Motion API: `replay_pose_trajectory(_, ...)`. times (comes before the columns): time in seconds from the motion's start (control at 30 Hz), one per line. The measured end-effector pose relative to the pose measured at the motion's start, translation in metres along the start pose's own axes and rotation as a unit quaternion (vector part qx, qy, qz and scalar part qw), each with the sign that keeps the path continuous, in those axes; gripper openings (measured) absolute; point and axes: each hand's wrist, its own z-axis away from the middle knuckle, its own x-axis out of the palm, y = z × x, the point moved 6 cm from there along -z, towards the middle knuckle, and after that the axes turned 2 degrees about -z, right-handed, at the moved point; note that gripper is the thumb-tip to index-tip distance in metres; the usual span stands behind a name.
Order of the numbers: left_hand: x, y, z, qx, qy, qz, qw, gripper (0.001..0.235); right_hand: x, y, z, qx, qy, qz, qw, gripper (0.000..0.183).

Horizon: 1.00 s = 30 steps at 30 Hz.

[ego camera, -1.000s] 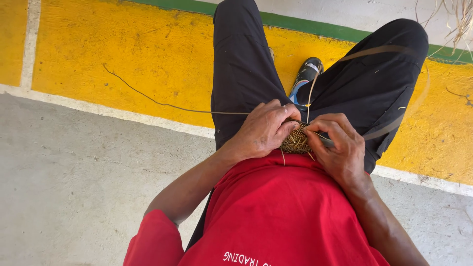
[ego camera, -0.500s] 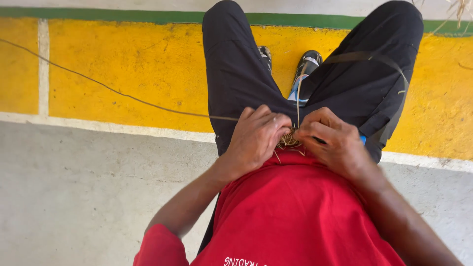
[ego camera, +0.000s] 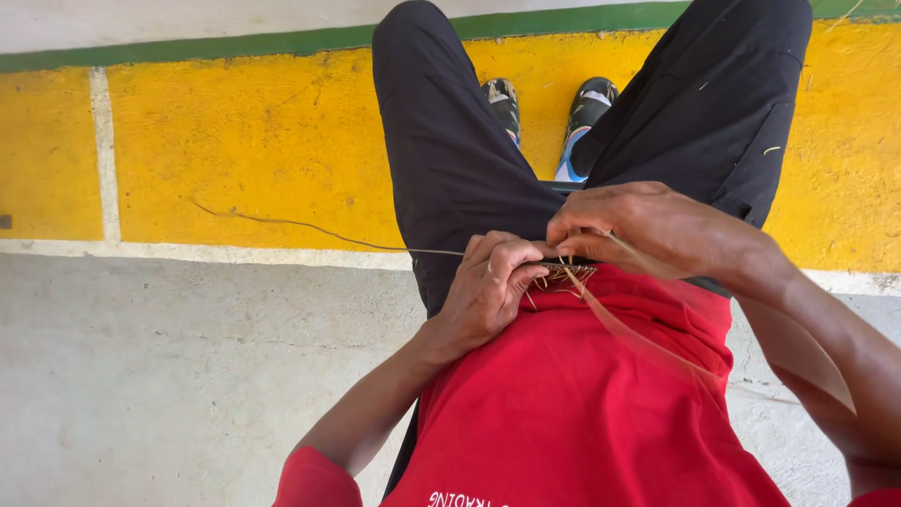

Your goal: The recorder is weaving a small round object using fiber strands and a weaving tool.

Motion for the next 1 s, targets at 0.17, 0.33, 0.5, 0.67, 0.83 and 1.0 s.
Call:
replay_pose_trajectory(0.17, -0.003, 0.004, -0.001, 0.008, 0.008, -0.019, 1.0, 0.03, 0.001, -0.015, 0.0, -0.041, -0.095, 0.002, 0.995, 0.023)
replay_pose_trajectory(0.33, -0.002, 0.009, -0.001, 0.015, -0.011, -0.027, 0.999, 0.025, 0.01, -0.011, -0.002, 0.006, -0.112, -0.007, 0.994, 0.021)
replay_pose_trajectory(0.5, -0.002, 0.003, -0.012, -0.012, -0.024, -0.034, 0.999, 0.015, 0.002, 0.052, -0.009, -0.021, 0.008, -0.142, 0.99, 0.009)
replay_pose_trajectory(0.67, -0.004, -0.004, -0.025, -0.084, -0.029, 0.005, 0.996, 0.019, -0.074, 0.122, -0.005, 0.143, 0.312, -0.119, 0.932, 0.013)
replay_pose_trajectory(0.83, -0.008, -0.009, -0.044, -0.111, -0.047, 0.01, 0.993, 0.009, -0.004, 0.052, 0.009, 0.121, 0.158, -0.195, 0.96, 0.018)
replay_pose_trajectory(1.0, -0.008, -0.006, -0.051, -0.105, -0.074, -0.001, 0.992, 0.005, 0.016, 0.029, 0.019, 0.06, 0.268, -0.151, 0.95, 0.017)
